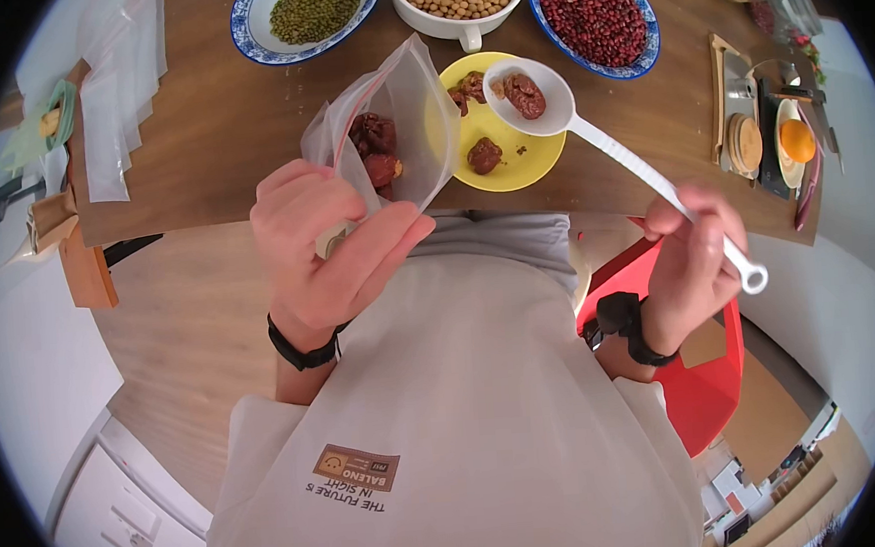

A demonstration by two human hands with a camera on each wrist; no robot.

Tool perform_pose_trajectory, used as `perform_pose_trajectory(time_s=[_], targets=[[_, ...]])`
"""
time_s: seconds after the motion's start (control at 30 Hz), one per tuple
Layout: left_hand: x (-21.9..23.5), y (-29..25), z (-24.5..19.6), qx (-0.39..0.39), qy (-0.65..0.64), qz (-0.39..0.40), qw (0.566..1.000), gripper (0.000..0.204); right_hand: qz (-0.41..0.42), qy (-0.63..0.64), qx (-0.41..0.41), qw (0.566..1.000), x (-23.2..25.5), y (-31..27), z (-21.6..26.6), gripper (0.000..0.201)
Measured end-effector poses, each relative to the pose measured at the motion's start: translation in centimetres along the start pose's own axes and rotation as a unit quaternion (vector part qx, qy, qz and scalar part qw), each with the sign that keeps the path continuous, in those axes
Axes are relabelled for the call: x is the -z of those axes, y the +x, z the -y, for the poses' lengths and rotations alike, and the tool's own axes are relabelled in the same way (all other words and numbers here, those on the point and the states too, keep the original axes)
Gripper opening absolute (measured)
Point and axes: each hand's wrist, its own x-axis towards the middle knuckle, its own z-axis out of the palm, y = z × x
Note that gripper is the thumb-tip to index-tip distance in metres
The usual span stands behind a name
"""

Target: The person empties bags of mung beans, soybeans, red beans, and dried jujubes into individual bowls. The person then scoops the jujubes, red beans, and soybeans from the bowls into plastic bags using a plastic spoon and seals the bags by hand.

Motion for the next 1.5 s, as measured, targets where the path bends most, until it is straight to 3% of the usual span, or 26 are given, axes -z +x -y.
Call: perform_pose_trajectory(time_s=[0.13, 0.17, 0.2, 0.27, 0.37, 0.4, 0.47, 0.53, 0.6, 0.63, 0.77, 0.9, 1.0, 1.07, 1.2, 1.27, 1.5], targets=[[-0.4, 0.4, 0.1, -0.017, -0.014, 0.021, 1.000, 0.032, 0.107, 0.008, 0.163, 0.981, -1.4, 0.7, 1.5, 0.033], [-0.4, 0.2, 0.0, -0.018, -0.013, 0.022, 1.000, 0.032, 0.195, 0.018, 0.188, 0.962, -1.2, 1.1, 1.1, 0.017], [-0.5, -0.1, -0.2, -0.016, -0.003, 0.012, 1.000, 0.032, 0.196, -0.057, 0.243, 0.948, -2.8, 1.2, 2.4, 0.021], [-0.3, -0.3, -0.3, -0.016, 0.008, 0.000, 1.000, 0.033, 0.240, -0.089, 0.306, 0.917, -3.9, 1.2, 1.9, 0.030], [0.0, -0.5, -0.4, -0.009, 0.016, 0.014, 1.000, 0.033, 0.239, -0.095, 0.326, 0.910, -3.1, 1.4, 2.1, 0.024], [0.2, -0.4, -0.4, -0.004, 0.015, 0.015, 1.000, 0.033, 0.241, -0.095, 0.325, 0.910, -2.6, 1.2, 2.0, 0.024], [0.5, -0.6, -0.4, 0.001, 0.015, 0.016, 1.000, 0.033, 0.155, -0.054, 0.284, 0.945, -1.2, 0.9, 1.7, 0.016], [0.6, -0.7, -0.4, 0.007, 0.026, -0.013, 1.000, 0.033, 0.150, -0.082, 0.244, 0.955, -0.6, 1.0, 1.9, 0.012], [0.8, -0.6, -0.2, 0.009, 0.026, -0.024, 0.999, 0.033, 0.145, -0.206, 0.148, 0.956, -0.7, 1.0, 1.5, 0.014], [0.8, -0.6, -0.1, 0.014, 0.027, -0.033, 0.999, 0.033, 0.159, -0.209, 0.121, 0.957, -1.2, 1.1, 1.5, 0.018], [0.7, -0.9, 0.2, 0.011, 0.032, -0.063, 0.997, 0.032, 0.215, -0.239, 0.114, 0.940, -2.6, 1.1, -0.2, 0.021], [1.8, -1.3, -0.1, 0.008, 0.040, -0.007, 0.999, 0.027, 0.213, -0.235, 0.148, 0.937, -3.5, 1.1, -1.2, 0.020], [1.8, -1.5, -0.1, -0.003, 0.045, 0.023, 0.999, 0.024, 0.186, -0.222, 0.121, 0.949, -3.7, 0.8, -1.2, 0.020], [1.8, -1.5, 0.0, -0.004, 0.044, 0.020, 0.999, 0.024, 0.145, -0.197, 0.006, 0.969, -3.7, 0.3, -0.9, 0.021], [1.7, -1.4, -0.2, -0.003, 0.045, 0.024, 0.999, 0.024, 0.151, -0.218, 0.045, 0.963, -3.8, 0.4, -1.2, 0.024], [1.7, -1.3, -0.1, 0.002, 0.043, 0.030, 0.999, 0.024, 0.163, -0.205, 0.108, 0.959, -4.2, 0.6, -1.6, 0.026], [1.8, -1.5, -0.1, -0.001, 0.052, 0.031, 0.998, 0.024, 0.221, -0.211, 0.134, 0.943, -4.5, 0.7, -1.7, 0.026]])
